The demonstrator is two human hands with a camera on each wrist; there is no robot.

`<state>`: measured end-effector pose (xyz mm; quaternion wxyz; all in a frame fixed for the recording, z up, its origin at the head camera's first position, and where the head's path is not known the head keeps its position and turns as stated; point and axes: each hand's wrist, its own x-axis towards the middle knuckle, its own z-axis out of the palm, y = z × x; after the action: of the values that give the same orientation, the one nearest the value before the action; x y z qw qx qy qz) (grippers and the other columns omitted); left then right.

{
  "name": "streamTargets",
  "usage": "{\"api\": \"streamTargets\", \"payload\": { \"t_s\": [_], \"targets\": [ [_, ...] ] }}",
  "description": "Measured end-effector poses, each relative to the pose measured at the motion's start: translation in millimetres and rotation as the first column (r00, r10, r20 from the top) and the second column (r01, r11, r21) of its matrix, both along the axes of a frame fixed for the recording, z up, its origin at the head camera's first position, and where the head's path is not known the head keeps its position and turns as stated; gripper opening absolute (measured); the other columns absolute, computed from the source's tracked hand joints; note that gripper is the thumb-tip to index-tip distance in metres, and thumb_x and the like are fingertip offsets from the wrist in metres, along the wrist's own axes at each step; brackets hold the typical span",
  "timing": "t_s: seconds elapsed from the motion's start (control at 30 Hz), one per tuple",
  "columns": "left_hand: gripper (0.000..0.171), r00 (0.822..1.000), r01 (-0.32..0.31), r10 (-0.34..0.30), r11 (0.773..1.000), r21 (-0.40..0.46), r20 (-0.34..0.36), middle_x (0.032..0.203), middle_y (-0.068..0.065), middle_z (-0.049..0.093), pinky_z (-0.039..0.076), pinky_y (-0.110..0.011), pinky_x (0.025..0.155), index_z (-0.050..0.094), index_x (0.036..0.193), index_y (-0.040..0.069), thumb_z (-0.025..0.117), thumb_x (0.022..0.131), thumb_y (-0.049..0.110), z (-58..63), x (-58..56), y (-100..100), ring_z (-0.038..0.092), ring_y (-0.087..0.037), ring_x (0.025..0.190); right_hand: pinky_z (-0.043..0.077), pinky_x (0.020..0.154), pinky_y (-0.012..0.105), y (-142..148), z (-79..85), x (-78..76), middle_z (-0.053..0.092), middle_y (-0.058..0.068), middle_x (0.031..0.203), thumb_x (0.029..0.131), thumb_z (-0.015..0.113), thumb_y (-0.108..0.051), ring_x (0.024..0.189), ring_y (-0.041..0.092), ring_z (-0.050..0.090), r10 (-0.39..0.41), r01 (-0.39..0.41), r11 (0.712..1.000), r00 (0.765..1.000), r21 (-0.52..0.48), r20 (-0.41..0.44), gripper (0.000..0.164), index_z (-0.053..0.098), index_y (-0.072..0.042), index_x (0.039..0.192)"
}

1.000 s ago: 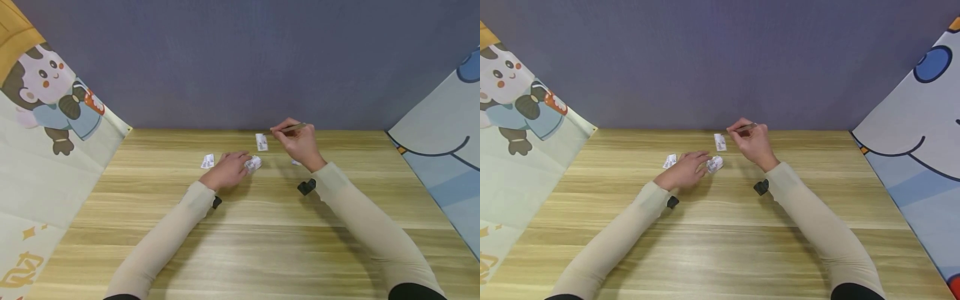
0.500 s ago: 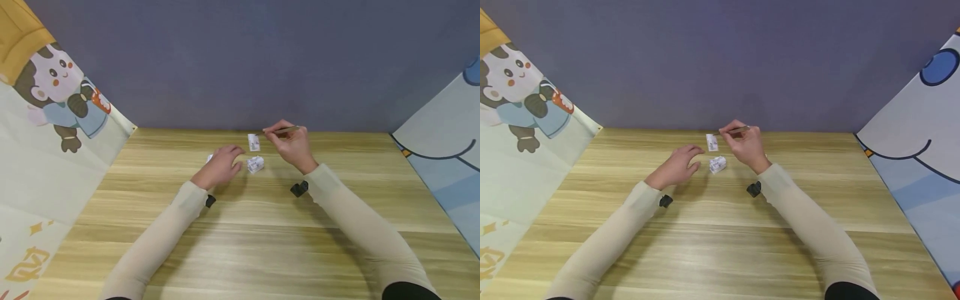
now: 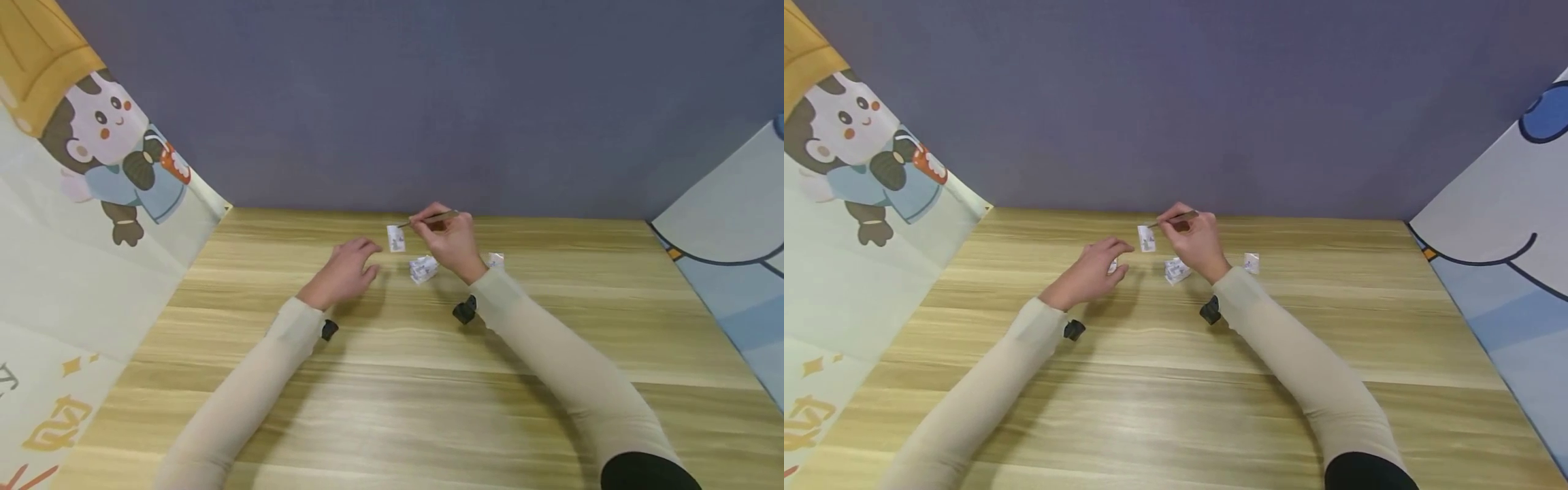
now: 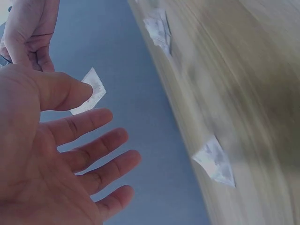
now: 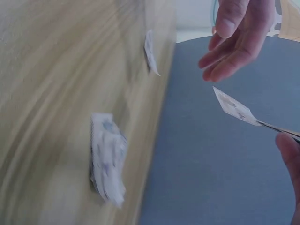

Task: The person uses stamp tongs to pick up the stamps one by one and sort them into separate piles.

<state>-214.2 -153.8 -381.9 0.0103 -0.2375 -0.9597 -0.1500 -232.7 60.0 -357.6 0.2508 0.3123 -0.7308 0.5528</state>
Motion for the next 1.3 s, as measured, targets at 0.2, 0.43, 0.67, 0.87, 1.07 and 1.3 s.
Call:
{"api": "streamTargets", "payload": {
  "t_s": [0.2, 0.43, 0.67, 0.87, 1.07, 1.3],
  "targets": [
    [0.039, 1.000, -0.021, 0.021, 1.000, 0.003, -0.013, 0.129, -0.013, 0.052, 0.031, -0.045, 0.098, 0.054, 0.130, 0.003, 0.055, 0.095, 0.020, -6.5, -3.6, -11, 0.043, -0.029, 0.123, 0.054, 0.062, 0.029, -15, -21.9, -19.3, 0.068, 0.013, 0.076, 0.083, 0.067, 0.006, 0.065, 0.026, 0.066, -0.005, 0.004, 1.000, 0.999, 0.026, 0.044, 0.004, 0.069, 0.003, 0.083],
    [0.040, 0.997, -0.058, 0.058, 0.998, -0.001, 0.045, 0.127, -0.012, 0.051, 0.032, -0.051, 0.099, 0.053, 0.131, 0.002, 0.053, 0.095, 0.019, -10.6, -6.7, -21, 0.043, -0.028, 0.121, 0.052, 0.055, 0.026, -39, -45.2, -44.0, 0.067, 0.003, 0.075, 0.084, 0.067, 0.002, 0.060, 0.013, 0.061, 0.021, -0.024, 0.997, 0.998, 0.068, 0.052, 0.006, 0.069, -0.004, 0.084],
    [0.040, 0.994, -0.090, 0.091, 0.996, -0.011, 0.063, 0.127, -0.016, 0.051, 0.034, -0.051, 0.097, 0.054, 0.130, 0.000, 0.052, 0.094, 0.019, -14.4, -11.1, -24, 0.043, -0.032, 0.120, 0.049, 0.054, 0.025, -60, -56.3, -56.9, 0.067, 0.001, 0.073, 0.084, 0.066, -0.001, 0.059, 0.010, 0.059, -0.005, -0.005, 0.991, 0.997, 0.133, 0.072, 0.007, 0.067, -0.007, 0.082],
    [0.042, 0.985, -0.085, 0.099, 0.992, -0.098, 0.141, 0.132, -0.017, 0.048, 0.037, -0.052, 0.093, 0.051, 0.133, 0.001, 0.049, 0.096, 0.021, -16.8, -12.0, -22, 0.043, -0.034, 0.120, 0.049, 0.057, 0.023, -74, -66.1, -63.0, 0.067, 0.002, 0.074, 0.084, 0.066, -0.003, 0.062, 0.011, 0.059, -0.046, 0.006, 0.973, 0.985, 0.231, 0.168, 0.004, 0.069, -0.004, 0.085],
    [0.042, 0.967, -0.070, 0.112, 0.980, -0.186, 0.227, 0.141, -0.016, 0.041, 0.031, -0.057, 0.100, 0.050, 0.136, 0.006, 0.042, 0.100, 0.025, -21.0, -10.1, -22, 0.038, -0.035, 0.127, 0.048, 0.059, 0.021, -83, -72.5, -65.4, 0.067, 0.001, 0.074, 0.082, 0.065, -0.002, 0.064, 0.009, 0.059, -0.092, 0.031, 0.952, 0.978, 0.305, 0.187, 0.007, 0.069, -0.008, 0.081],
    [0.042, 0.970, -0.064, 0.111, 0.974, -0.216, 0.216, 0.140, -0.016, 0.042, 0.033, -0.056, 0.099, 0.052, 0.134, 0.004, 0.043, 0.098, 0.024, -24.3, -8.7, -22, 0.040, -0.034, 0.126, 0.049, 0.062, 0.022, -84, -73.3, -65.4, 0.066, 0.001, 0.078, 0.083, 0.065, -0.002, 0.068, 0.011, 0.060, -0.086, 0.018, 0.948, 0.976, 0.317, 0.200, 0.007, 0.067, -0.008, 0.081]
  ]
}}
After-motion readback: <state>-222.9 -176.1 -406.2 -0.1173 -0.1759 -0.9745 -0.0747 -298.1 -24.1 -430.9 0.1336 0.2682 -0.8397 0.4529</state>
